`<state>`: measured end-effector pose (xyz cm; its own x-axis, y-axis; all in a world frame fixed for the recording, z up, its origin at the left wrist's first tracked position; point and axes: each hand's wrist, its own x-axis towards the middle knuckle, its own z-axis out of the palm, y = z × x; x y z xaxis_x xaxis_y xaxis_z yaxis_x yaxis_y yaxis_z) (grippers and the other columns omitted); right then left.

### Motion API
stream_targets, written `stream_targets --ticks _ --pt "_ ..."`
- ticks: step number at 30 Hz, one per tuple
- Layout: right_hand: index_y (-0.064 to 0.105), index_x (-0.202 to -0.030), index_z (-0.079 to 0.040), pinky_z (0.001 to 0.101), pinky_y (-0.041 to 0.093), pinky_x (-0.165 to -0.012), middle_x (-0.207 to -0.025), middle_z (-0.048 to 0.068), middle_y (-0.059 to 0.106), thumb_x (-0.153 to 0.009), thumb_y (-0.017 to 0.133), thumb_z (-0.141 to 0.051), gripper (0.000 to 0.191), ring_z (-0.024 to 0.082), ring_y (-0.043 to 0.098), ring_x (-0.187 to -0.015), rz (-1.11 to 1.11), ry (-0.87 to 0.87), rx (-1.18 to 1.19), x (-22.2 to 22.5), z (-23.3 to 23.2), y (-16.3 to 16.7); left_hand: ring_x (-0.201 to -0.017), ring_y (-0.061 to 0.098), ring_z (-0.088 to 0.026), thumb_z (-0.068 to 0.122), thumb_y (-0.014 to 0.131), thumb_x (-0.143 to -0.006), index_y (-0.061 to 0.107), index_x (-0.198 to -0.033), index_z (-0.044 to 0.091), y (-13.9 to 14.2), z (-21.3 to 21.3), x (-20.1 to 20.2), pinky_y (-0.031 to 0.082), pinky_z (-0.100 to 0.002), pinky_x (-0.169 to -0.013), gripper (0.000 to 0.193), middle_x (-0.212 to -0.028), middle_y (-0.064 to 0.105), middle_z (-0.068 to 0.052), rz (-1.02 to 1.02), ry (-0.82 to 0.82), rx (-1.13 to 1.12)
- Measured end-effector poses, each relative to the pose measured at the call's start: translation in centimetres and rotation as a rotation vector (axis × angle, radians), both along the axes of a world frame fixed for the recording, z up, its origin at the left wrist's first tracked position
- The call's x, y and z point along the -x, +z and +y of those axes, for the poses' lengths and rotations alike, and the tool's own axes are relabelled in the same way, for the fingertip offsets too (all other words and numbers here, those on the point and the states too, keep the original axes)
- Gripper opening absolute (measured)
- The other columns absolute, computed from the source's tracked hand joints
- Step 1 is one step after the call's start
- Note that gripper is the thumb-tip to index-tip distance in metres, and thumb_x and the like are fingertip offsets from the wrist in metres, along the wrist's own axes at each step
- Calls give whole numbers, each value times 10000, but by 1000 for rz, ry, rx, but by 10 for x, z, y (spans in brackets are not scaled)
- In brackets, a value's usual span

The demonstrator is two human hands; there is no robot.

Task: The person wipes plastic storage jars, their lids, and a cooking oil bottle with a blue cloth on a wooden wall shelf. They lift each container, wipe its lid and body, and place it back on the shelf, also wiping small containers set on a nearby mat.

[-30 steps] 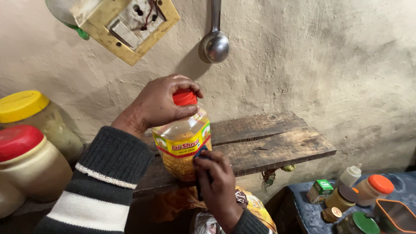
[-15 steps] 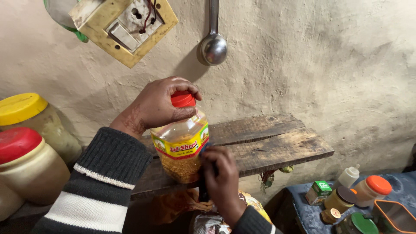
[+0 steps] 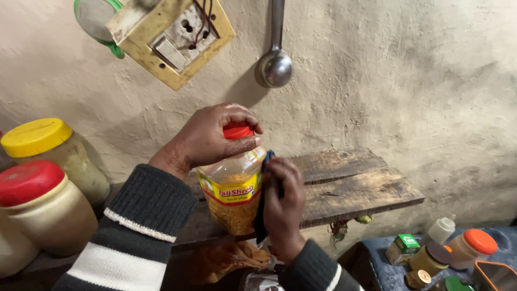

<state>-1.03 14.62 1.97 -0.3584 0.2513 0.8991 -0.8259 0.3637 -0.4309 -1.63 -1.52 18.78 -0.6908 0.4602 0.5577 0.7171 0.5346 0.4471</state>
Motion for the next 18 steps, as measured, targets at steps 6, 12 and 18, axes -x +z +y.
stream_targets --ticks 6,12,18 --pt "730 -1037 -75 395 523 -941 -1115 92 645 -829 760 28 235 299 615 -1098 265 14 -311 -35 -8 -6 -1011 752 -144 307 816 -812 789 -1037 140 0 0 2 593 -297 -916 281 -1084 757 -9 10 7 13" --pt "660 -1047 -51 328 580 -899 -1116 74 655 -919 701 87 193 238 675 -1044 115 66 -114 -6 1 19 -1009 763 -144 291 808 -818 776 -1042 132 -1 -3 3 602 -295 -911 277 -1074 765 -11 -34 -35 -34" --pt "671 -1055 -52 348 565 -922 -1142 70 679 -912 689 106 213 252 677 -1076 104 -40 -125 -10 4 30 -983 756 -150 309 801 -820 789 -1036 141 1 -1 1 594 -308 -893 273 -1058 765 -16 15 9 29"
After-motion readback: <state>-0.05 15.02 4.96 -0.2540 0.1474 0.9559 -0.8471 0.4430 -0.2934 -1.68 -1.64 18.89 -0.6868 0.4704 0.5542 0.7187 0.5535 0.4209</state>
